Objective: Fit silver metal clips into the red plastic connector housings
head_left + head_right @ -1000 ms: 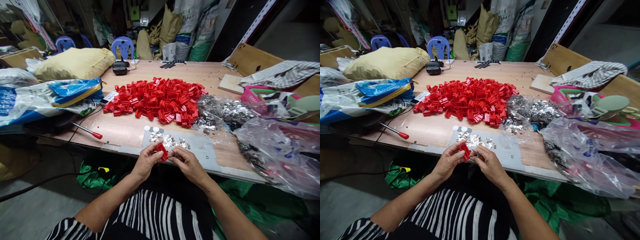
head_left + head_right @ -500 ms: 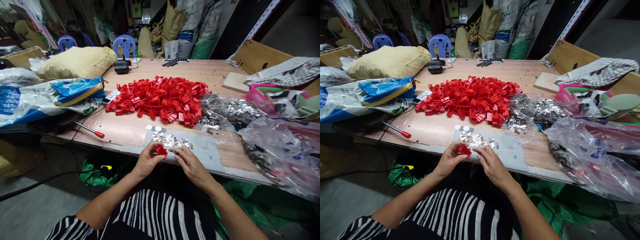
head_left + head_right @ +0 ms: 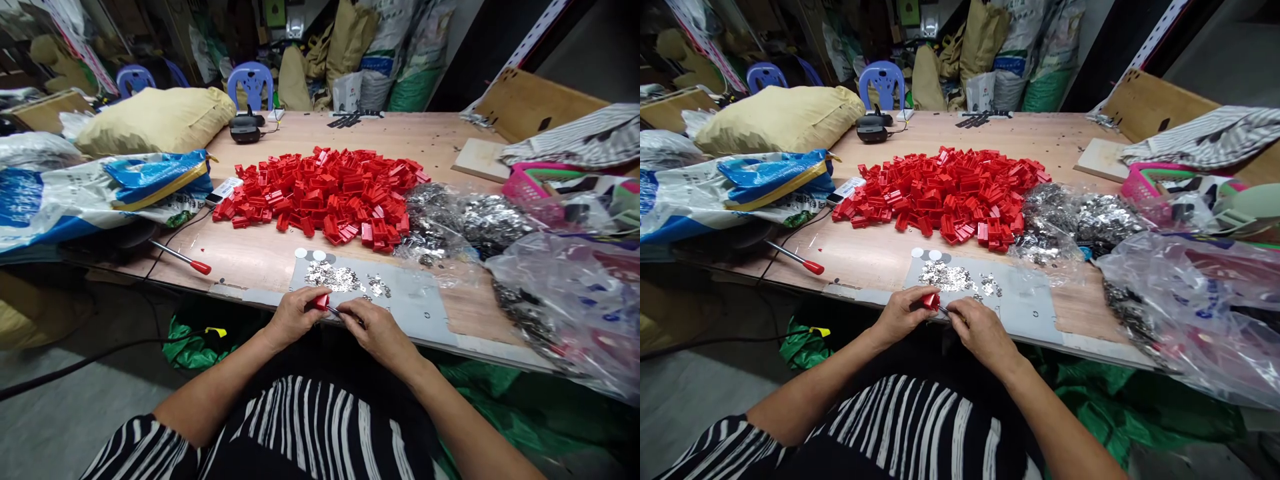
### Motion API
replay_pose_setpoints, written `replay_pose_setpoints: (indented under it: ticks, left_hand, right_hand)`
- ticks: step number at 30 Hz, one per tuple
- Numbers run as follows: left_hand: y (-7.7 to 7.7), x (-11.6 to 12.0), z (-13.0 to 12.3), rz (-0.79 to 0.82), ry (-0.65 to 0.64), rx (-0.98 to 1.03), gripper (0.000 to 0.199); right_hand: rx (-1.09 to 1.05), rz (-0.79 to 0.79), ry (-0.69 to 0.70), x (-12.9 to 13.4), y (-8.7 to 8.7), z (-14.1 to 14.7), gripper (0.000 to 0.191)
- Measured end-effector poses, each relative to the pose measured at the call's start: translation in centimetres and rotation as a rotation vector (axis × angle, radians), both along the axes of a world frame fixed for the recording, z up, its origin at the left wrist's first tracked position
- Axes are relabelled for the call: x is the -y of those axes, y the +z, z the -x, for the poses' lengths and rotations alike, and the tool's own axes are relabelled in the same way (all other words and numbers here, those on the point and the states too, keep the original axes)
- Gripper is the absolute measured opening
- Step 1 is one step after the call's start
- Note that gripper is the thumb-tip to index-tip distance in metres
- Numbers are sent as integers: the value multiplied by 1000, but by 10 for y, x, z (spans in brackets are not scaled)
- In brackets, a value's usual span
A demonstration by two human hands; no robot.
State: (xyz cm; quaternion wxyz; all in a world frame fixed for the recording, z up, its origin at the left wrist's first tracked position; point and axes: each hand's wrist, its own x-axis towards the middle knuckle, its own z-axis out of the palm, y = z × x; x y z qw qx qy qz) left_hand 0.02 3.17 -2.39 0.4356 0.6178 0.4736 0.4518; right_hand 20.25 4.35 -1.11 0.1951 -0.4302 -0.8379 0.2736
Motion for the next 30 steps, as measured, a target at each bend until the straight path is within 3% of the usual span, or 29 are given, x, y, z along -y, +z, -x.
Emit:
replay_pose_setpoints:
  ticks: [8, 20, 24, 30]
  left_hand:
    - [0, -2, 1, -72, -32, -130, 38]
    - [0, -6, 1, 35, -2, 22, 37]
    - [0, -4, 1, 42, 9, 53, 36]
    - [2, 4, 1, 55, 86, 40, 32]
  right_hand:
    - [20, -11, 0, 1, 1, 1, 18]
    - [236, -46, -148, 15, 9, 28, 20]
    - [185, -20, -144, 14, 6, 24, 17]
    - [-75, 6, -81, 9, 3, 6, 21]
